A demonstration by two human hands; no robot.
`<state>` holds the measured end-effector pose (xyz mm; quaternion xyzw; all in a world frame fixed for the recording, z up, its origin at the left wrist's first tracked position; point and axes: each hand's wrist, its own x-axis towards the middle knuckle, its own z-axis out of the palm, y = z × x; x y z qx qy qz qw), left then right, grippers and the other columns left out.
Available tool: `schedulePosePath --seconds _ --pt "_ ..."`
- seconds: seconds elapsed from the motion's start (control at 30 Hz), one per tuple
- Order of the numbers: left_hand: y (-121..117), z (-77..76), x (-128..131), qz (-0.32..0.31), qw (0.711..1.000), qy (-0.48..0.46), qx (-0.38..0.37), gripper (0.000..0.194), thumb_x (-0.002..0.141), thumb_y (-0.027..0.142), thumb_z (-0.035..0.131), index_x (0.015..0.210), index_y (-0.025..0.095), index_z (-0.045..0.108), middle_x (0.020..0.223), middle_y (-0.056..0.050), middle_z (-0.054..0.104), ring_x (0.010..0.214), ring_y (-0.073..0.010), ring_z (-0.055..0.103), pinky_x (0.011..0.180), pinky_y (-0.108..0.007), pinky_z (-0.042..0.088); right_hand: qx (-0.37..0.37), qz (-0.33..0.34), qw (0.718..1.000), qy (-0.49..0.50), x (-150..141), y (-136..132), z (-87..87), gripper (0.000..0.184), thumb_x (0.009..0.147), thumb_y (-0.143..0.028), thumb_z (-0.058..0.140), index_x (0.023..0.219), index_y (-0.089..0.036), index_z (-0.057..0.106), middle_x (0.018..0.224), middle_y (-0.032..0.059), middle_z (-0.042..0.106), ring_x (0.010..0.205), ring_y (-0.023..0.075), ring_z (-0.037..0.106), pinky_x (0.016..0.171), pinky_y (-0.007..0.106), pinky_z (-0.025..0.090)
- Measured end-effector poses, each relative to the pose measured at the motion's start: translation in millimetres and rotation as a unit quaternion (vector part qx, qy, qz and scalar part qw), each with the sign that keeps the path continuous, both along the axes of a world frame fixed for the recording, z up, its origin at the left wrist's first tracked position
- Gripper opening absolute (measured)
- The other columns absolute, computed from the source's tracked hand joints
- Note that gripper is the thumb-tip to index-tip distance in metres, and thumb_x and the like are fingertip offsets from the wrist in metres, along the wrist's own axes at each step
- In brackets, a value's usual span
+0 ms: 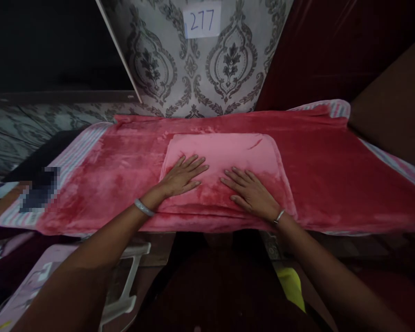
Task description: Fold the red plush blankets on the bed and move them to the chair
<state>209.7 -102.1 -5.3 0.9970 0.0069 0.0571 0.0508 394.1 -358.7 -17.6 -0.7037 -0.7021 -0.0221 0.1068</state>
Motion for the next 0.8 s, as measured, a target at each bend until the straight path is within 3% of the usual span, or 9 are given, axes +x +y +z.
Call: schedulePosePath --seconds 0.13,0.27,0.33,0.43,0.57,0.67,0.8 --pt "-11.8 20.5 -1.5 0.021 0.999 0.042 -0.018 0.063 0.103 0.057 0.036 0.16 0.029 0.033 0.17 -0.007 0.025 0.158 -0.0313 0.016 0.127 -0.059 0.009 -0.026 0.001 1.0 0.005 1.3 -2.1 9.6 0.056 0.107 -0.046 0.034 0.16 -0.028 0.035 0.168 0.0063 0.029 0.155 0.0301 0.023 0.123 0.057 0.024" --pt "-57.7 31.5 -10.4 0.04 0.999 0.014 -0.003 0.062 0.104 0.054 0.036 0.158 0.026 0.038 0.167 -0.01 0.033 0.156 -0.0315 0.023 0.126 -0.058 0.015 -0.016 -0.001 1.0 -0.017 13.8 -15.4 20.5 0.055 0.108 -0.046 0.033 0.161 -0.03 0.033 0.168 0.0065 0.027 0.156 0.0314 0.021 0.123 0.059 0.023" --pt "-88.4 20.2 -17.5 0.036 0.999 -0.02 0.02 0.062 0.102 0.051 0.043 0.158 0.026 0.039 0.166 -0.01 0.034 0.156 -0.0319 0.022 0.127 -0.059 0.012 0.0 -0.017 0.999 -0.033 24.3 -24.8 18.8 0.056 0.107 -0.047 0.033 0.161 -0.031 0.034 0.169 0.0056 0.026 0.156 0.0329 0.017 0.122 0.062 0.02" --pt "-125.1 -13.9 -27.2 0.062 0.995 -0.068 0.039 0.067 0.098 0.05 0.052 0.159 0.027 0.036 0.167 -0.011 0.032 0.157 -0.0339 0.021 0.126 -0.062 0.011 0.004 -0.061 0.998 -0.033 38.8 -36.1 6.6 0.057 0.107 -0.049 0.032 0.162 -0.033 0.03 0.168 0.0048 0.027 0.156 0.0327 0.019 0.121 0.065 0.021" --pt "-142.3 -48.5 -32.4 0.112 0.979 -0.159 0.055 0.065 0.099 0.043 0.053 0.159 0.027 0.036 0.166 -0.011 0.033 0.157 -0.0317 0.022 0.127 -0.058 0.013 0.002 -0.08 0.997 -0.02 46.3 -41.4 -8.4 0.058 0.107 -0.046 0.031 0.163 -0.034 0.023 0.169 0.0029 0.025 0.156 0.0297 0.019 0.122 0.063 0.022" --pt "-142.2 -51.0 -32.0 0.116 0.975 -0.182 0.055 0.064 0.099 0.04 0.053 0.16 0.03 0.035 0.165 -0.008 0.037 0.156 -0.0298 0.025 0.127 -0.056 0.016 0.009 -0.08 0.997 -0.012 46.8 -41.4 -8.9 0.057 0.107 -0.045 0.031 0.163 -0.034 0.024 0.169 0.0029 0.025 0.156 0.0296 0.019 0.122 0.064 0.022" --pt "-141.6 -45.4 -31.1 0.112 0.97 -0.203 0.067 0.06 0.099 0.04 0.054 0.156 0.028 0.042 0.163 -0.009 0.04 0.155 -0.0299 0.028 0.126 -0.055 0.019 -0.015 -0.088 0.996 0.008 39.3 -33.2 5.0 0.056 0.107 -0.047 0.03 0.161 -0.031 0.033 0.167 0.0061 0.028 0.155 0.0331 0.022 0.12 0.067 0.025"
